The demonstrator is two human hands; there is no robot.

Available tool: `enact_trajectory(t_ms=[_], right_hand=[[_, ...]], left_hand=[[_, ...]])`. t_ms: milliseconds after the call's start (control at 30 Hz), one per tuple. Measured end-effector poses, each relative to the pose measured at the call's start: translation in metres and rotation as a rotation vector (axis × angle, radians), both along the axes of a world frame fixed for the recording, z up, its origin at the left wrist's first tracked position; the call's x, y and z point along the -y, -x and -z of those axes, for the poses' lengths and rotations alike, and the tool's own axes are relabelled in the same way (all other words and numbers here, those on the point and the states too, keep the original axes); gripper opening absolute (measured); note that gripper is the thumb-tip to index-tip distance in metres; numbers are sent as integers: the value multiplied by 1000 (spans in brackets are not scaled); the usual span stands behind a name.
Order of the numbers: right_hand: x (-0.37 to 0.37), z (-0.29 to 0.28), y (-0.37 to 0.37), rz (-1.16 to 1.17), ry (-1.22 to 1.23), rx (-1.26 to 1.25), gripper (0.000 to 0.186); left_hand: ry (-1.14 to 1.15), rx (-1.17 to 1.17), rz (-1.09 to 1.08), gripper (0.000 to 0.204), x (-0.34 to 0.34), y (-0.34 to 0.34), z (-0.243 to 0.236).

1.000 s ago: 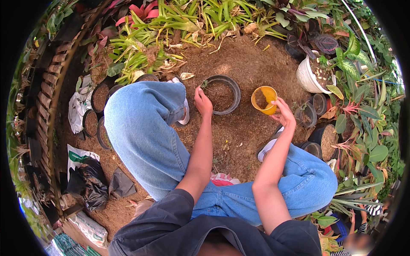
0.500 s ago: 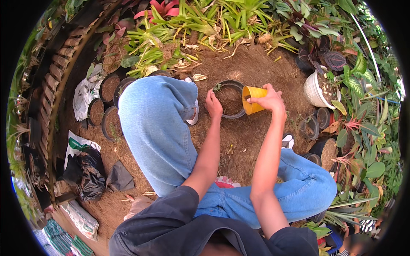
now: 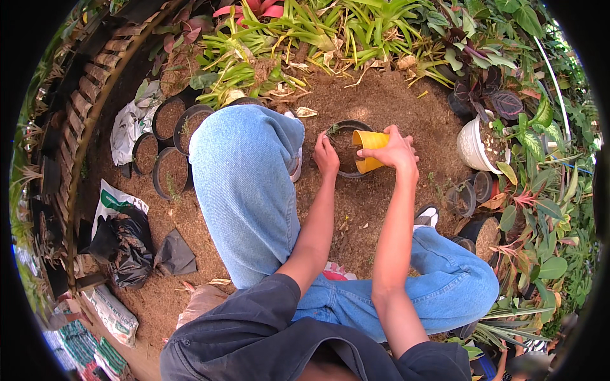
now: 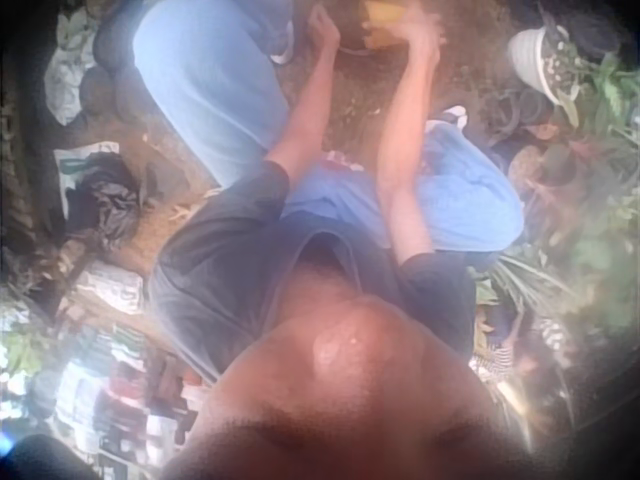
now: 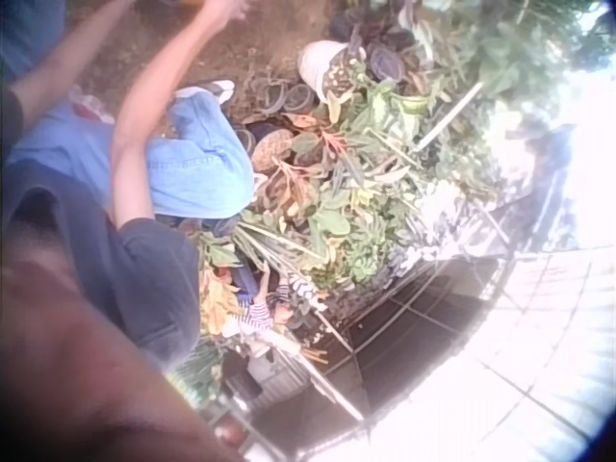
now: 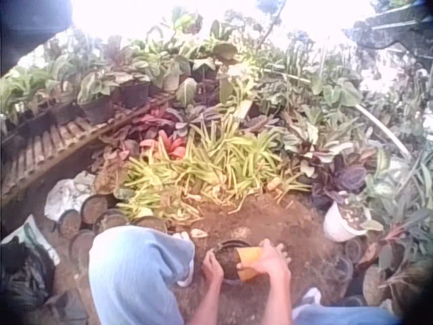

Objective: The person fills a black pot with soil using a yellow plastic cup and then places a small seedling into the soil by hand.

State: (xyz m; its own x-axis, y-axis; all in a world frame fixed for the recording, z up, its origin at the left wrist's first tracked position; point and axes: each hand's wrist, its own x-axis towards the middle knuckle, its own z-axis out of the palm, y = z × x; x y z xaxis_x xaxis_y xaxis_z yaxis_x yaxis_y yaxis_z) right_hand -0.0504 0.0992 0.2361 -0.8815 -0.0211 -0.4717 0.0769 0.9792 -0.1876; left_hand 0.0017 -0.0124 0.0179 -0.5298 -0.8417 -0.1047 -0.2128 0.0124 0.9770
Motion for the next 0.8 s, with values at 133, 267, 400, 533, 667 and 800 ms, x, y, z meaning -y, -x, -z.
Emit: enact_trajectory(t_ms=[133,267,400,533,667,800], right_hand=[[1,3,-1,-2,-45,-57,112],[1,-4,0,1,5,-26,112],[-3,-6,0,1,10,-50,112],[-7,-9,0,-4,9,-70,112],[-8,-8,1,-1,1,-84,112],[-12,-6,4,33,32,-118,112]], left_hand=[[0,-11,3,40,0,1,2],[11,1,-2,40,1,1,5],[10,4,15,41,0,2,3],[16,15,12,41,1,1,4],[10,6,8,41,0,2,3],[-11,23,22,42,0,2,7]])
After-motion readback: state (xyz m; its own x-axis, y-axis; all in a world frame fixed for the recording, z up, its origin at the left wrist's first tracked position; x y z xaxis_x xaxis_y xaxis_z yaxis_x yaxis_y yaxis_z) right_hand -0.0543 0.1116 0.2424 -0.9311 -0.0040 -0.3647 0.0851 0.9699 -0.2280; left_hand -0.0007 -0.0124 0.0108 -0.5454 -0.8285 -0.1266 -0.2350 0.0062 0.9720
